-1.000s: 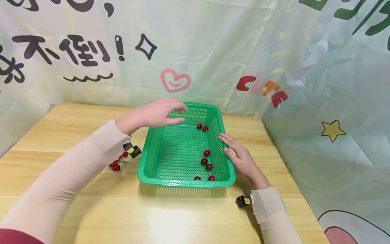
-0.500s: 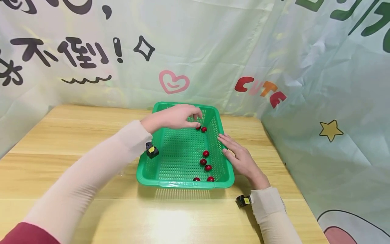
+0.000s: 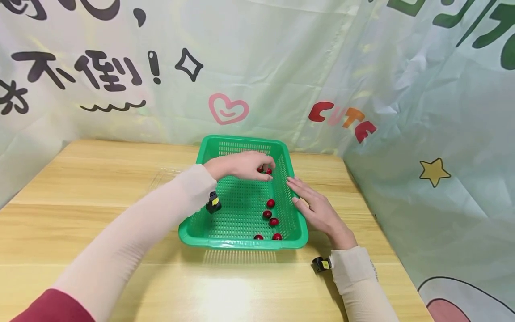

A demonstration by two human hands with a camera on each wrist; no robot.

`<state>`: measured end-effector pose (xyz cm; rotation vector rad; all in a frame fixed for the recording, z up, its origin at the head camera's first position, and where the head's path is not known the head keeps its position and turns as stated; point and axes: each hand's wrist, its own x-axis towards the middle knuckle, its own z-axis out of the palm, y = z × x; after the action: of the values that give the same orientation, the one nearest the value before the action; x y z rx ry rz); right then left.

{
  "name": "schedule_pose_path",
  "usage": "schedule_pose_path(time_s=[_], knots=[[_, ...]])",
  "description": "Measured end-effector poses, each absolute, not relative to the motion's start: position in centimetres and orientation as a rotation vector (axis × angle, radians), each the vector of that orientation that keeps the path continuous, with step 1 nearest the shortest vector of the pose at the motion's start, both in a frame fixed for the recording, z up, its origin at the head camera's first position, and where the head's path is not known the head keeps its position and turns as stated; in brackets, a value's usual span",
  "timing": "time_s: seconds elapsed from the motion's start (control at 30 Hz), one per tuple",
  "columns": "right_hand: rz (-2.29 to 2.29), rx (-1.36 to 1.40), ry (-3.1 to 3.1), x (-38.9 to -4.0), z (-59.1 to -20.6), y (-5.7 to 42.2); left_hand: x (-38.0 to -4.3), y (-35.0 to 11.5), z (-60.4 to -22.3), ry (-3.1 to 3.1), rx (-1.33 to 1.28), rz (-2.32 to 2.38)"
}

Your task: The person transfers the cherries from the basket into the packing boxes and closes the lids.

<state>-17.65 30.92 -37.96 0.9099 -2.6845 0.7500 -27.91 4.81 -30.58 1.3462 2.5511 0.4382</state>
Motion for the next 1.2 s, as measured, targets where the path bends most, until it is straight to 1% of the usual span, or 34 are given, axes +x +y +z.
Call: schedule_pose_path(time_s=[0.2, 0.47, 0.63, 1.2], knots=[[0.690, 0.937, -2.693, -17.7, -37.8, 31.1, -28.1, 5.9, -32.1, 2.496, 1.335, 0.351], [0.496, 0.973, -2.702, -17.6, -37.1, 31.1, -28.1, 6.6, -33.6, 2.450, 1.323, 0.253], [0.425, 0.986, -2.695, -17.7, -36.9, 31.1, -28.1, 6.9, -35.1, 2.431, 1.360, 0.201], [0.429, 1.001, -2.676, -17.8, -37.2, 31.2, -27.5, 8.1, -37.5, 2.447, 1.417, 0.020]])
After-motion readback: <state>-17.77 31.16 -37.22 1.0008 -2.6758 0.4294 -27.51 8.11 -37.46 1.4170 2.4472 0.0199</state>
